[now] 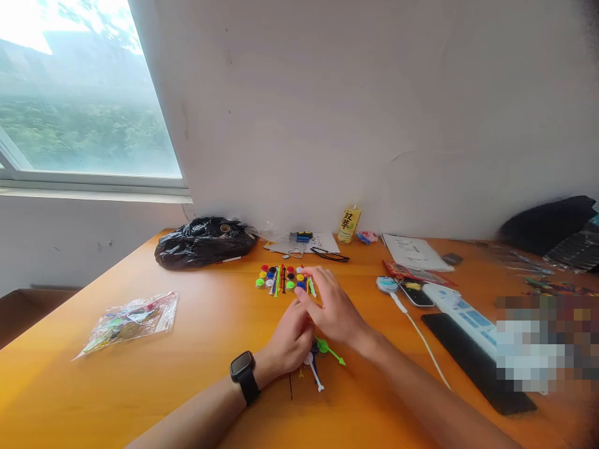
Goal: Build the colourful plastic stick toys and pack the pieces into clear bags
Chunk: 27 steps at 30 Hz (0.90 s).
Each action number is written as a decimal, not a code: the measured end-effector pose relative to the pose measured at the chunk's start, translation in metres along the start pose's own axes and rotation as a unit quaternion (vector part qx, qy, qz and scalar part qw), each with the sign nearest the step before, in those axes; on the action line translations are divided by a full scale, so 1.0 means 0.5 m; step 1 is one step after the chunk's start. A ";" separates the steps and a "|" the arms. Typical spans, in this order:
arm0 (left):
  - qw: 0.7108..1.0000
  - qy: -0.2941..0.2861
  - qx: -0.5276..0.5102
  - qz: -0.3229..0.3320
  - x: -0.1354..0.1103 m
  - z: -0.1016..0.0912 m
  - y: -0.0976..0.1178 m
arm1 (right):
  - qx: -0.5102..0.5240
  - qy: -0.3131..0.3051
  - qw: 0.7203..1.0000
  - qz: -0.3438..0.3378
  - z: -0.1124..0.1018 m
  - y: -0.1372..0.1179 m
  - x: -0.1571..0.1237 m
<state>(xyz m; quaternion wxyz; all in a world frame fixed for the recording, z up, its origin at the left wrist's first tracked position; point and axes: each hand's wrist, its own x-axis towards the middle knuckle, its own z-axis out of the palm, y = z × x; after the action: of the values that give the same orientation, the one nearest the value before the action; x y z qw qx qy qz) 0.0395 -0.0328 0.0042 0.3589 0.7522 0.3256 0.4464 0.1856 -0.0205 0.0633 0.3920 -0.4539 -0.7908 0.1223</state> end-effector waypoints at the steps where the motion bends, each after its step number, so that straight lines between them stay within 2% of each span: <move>1: 0.999 0.041 -0.010 -0.007 -0.001 -0.001 0.002 | -0.013 0.004 1.000 0.006 0.007 -0.009 -0.047; 2: 0.997 0.081 -0.015 -0.015 -0.001 -0.003 0.005 | -0.025 0.010 1.000 0.010 0.014 -0.015 -0.088; 5: 0.984 0.176 -0.009 -0.035 0.003 -0.012 0.006 | -0.070 -0.047 0.996 -0.003 0.032 -0.020 -0.172; 9: 0.970 0.236 -0.015 -0.051 0.012 -0.024 -0.004 | -0.101 -0.162 0.982 -0.006 0.033 -0.026 -0.196; 13: 0.961 0.270 -0.025 -0.049 0.017 -0.031 -0.013 | -0.104 -0.206 0.973 0.013 0.023 -0.040 -0.188; 18: 0.961 0.274 -0.012 -0.045 0.018 -0.032 -0.014 | -0.090 -0.253 0.963 -0.037 0.018 -0.050 -0.187; 23: 0.961 0.275 0.002 -0.028 0.020 -0.036 -0.013 | -0.103 -0.250 0.962 -0.041 0.002 -0.032 -0.198; 27: 0.961 0.274 0.013 -0.019 0.021 -0.039 -0.018 | -0.124 -0.231 0.965 -0.022 -0.036 0.011 -0.214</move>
<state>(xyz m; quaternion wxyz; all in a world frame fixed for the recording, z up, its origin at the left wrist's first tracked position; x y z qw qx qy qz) 0.0245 -0.0148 0.0079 0.2543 0.5997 0.4312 0.6243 0.2321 -0.1076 0.0179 0.1416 -0.4406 -0.8788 0.1162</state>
